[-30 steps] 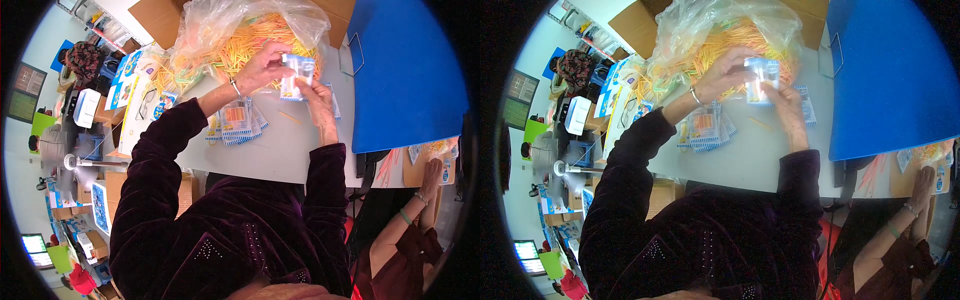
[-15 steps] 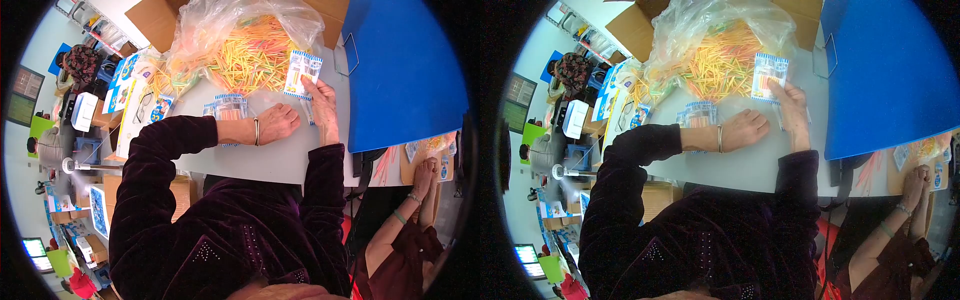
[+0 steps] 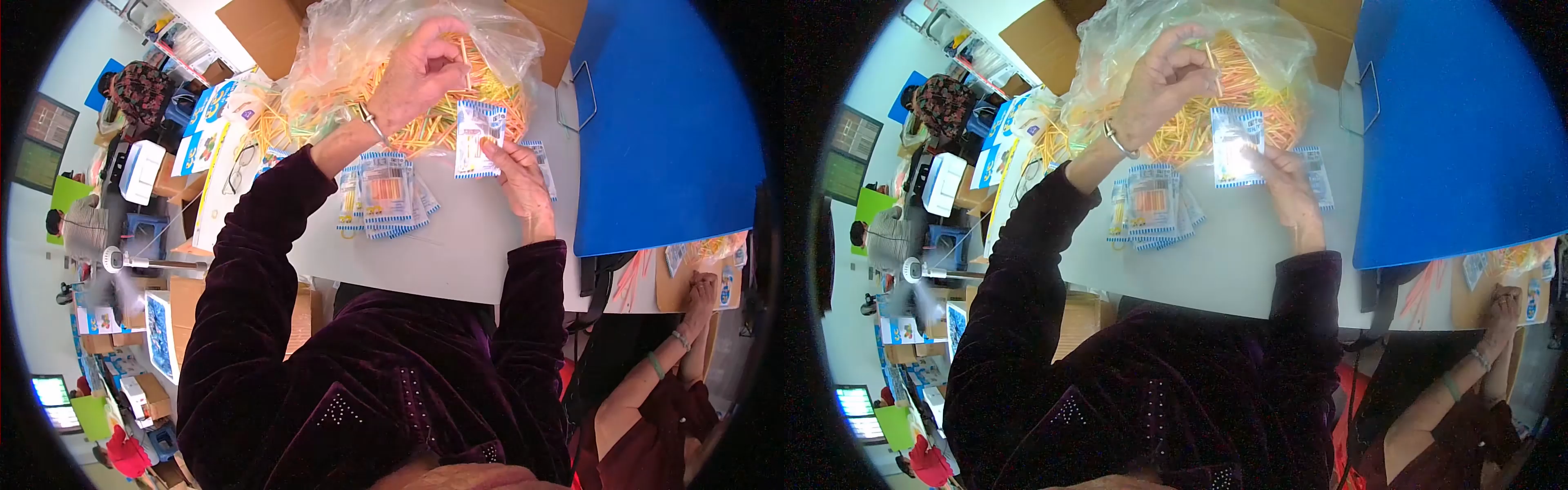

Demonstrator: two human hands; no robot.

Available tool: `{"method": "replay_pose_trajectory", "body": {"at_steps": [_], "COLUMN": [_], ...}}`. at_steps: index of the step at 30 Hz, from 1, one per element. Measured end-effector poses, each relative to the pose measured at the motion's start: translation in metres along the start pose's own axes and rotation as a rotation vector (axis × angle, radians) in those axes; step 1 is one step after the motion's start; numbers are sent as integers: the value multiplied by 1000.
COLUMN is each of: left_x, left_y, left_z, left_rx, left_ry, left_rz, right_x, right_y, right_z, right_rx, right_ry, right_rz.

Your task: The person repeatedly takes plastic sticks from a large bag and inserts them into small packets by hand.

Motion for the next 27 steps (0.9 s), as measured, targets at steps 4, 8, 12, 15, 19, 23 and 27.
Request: {"method": "replay_pose_trajectory", "body": {"at_steps": [4,8,12,15,19,23,27], "left_x": [-8,-15,-18,-24,-26,-31,-49], "left_y": [6,8,8,13,6,-23,-4], "left_z": [14,26,26,26,24,61,74], "left_rx": [6,61,344,406,55,681,1176], "left_ry": [-28,-61,-14,10,-158,-25,-127], "left_rz": [1,146,301,419,285,228,314], "right_x": [-4,-5,-4,-4,-3,-1,0], "right_y": [10,16,12,12,7,-9,-13], "right_z": [2,5,1,-1,-1,7,7], "right_rx": [96,124,128,126,76,99,85], "right_ry": [48,35,55,35,41,-158,-184], "right_rz": [38,65,78,73,27,-119,-136]}}
Point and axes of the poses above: each hand's wrist, its own x-axis towards the middle knuckle, its own y-axis out of the palm, z = x × y, the point moved 3 cm from there along x, towards the middle knuckle, and after that the axes turned 7 degrees about z, right-handed, at the moved point
